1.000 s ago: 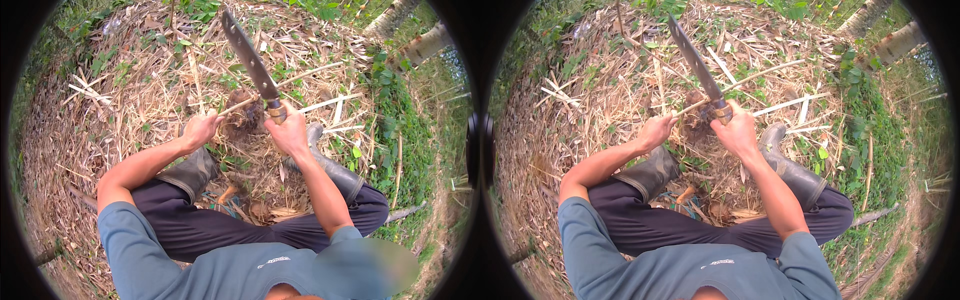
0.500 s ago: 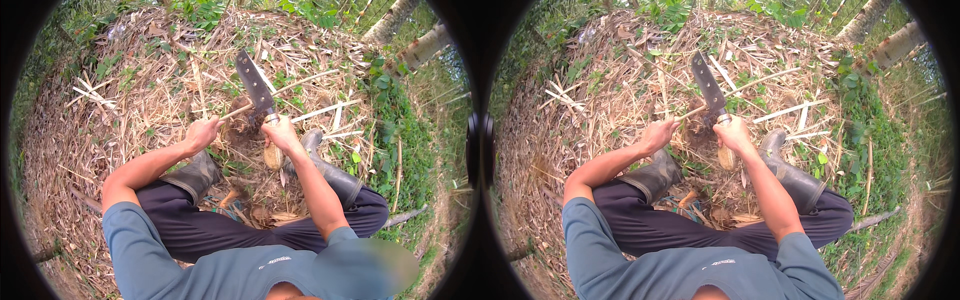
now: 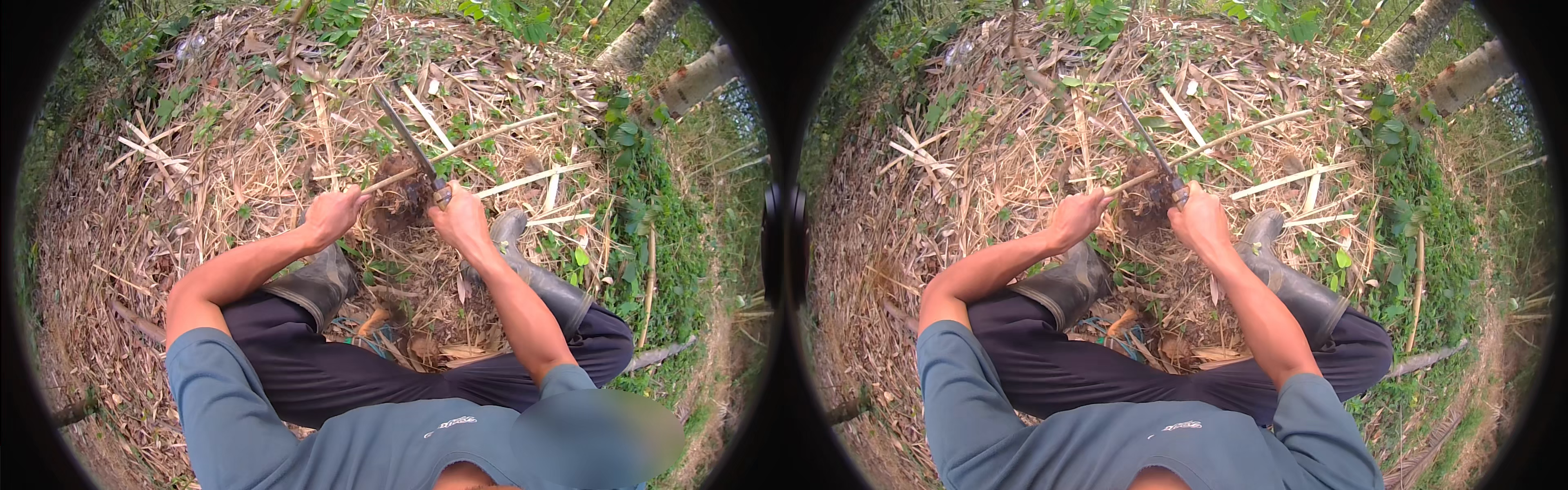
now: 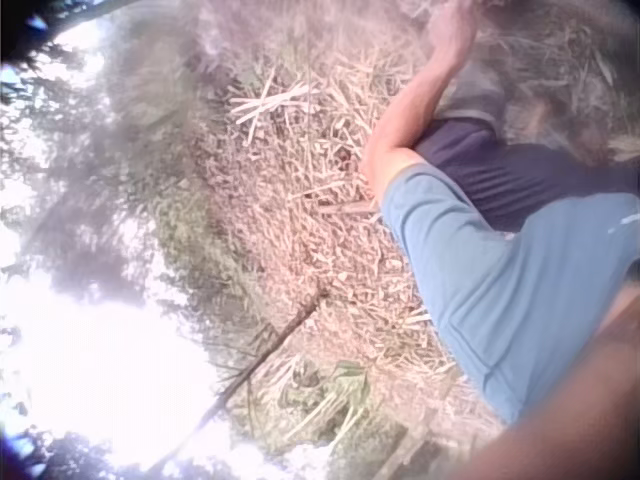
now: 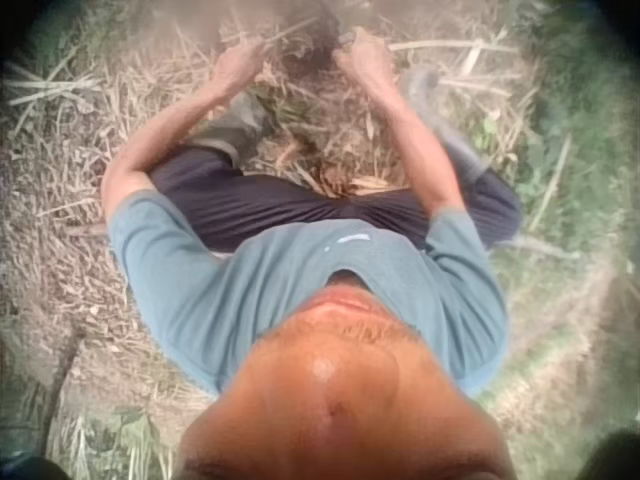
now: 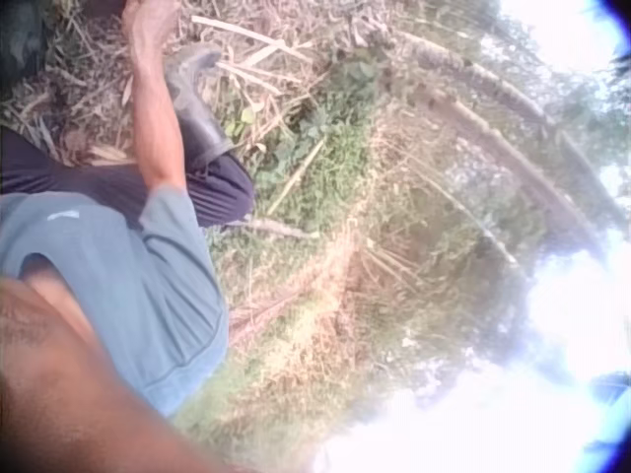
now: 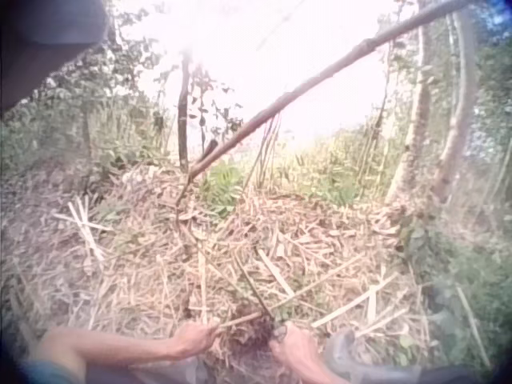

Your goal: The person sits on the ground in a wooded area and uses a machete to sharpen a long, thin stick. They hold the stick with one hand and repeatedly scrape the blade along its length to create a pointed tip. The person adjusts their grip and the stick's position multiple times to refine the point.

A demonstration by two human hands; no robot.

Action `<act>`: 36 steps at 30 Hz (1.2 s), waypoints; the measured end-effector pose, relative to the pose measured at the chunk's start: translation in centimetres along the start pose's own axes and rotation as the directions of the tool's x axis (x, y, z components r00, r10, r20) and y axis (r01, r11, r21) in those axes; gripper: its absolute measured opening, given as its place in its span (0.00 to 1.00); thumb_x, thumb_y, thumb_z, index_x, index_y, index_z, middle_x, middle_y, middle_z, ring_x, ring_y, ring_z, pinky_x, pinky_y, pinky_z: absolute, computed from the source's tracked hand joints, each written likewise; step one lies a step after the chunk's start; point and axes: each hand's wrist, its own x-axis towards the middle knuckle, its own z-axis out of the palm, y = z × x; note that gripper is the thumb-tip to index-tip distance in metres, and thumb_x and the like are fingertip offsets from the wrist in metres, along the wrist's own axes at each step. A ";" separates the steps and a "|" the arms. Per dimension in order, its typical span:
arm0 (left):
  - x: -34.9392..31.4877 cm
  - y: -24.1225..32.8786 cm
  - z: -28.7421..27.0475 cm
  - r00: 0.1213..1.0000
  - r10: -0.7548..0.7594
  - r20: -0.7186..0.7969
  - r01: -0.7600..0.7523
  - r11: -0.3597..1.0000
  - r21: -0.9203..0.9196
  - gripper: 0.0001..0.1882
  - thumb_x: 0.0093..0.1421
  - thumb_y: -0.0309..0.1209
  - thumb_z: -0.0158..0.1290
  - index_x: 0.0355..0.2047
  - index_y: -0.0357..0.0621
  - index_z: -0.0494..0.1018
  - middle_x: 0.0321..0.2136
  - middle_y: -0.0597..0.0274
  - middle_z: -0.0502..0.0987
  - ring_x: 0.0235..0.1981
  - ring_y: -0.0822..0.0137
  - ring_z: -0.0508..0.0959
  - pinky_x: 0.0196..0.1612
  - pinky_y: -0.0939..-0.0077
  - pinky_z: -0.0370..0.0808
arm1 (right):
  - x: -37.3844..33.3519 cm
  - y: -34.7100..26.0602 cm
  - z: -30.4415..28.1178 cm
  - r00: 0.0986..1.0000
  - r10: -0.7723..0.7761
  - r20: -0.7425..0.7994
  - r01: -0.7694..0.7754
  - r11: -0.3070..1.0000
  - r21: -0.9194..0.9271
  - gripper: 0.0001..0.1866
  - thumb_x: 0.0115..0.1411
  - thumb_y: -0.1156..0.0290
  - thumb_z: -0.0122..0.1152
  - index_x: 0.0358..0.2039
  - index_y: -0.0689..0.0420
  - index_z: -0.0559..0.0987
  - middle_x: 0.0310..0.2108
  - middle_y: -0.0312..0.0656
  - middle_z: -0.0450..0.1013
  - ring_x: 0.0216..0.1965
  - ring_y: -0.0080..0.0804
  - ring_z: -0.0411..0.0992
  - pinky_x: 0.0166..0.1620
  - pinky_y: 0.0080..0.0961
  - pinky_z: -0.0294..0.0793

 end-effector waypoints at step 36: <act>-3.2 0.3 0.7 0.997 0.020 0.072 -0.012 0.995 -0.102 0.26 0.70 0.51 0.43 0.37 0.40 0.78 0.32 0.45 0.81 0.38 0.44 0.82 0.43 0.51 0.79 | -3.9 -0.8 2.0 0.995 -0.096 0.028 0.090 0.983 0.162 0.09 0.55 0.73 0.59 0.31 0.65 0.72 0.18 0.42 0.69 0.15 0.32 0.68 0.23 0.34 0.71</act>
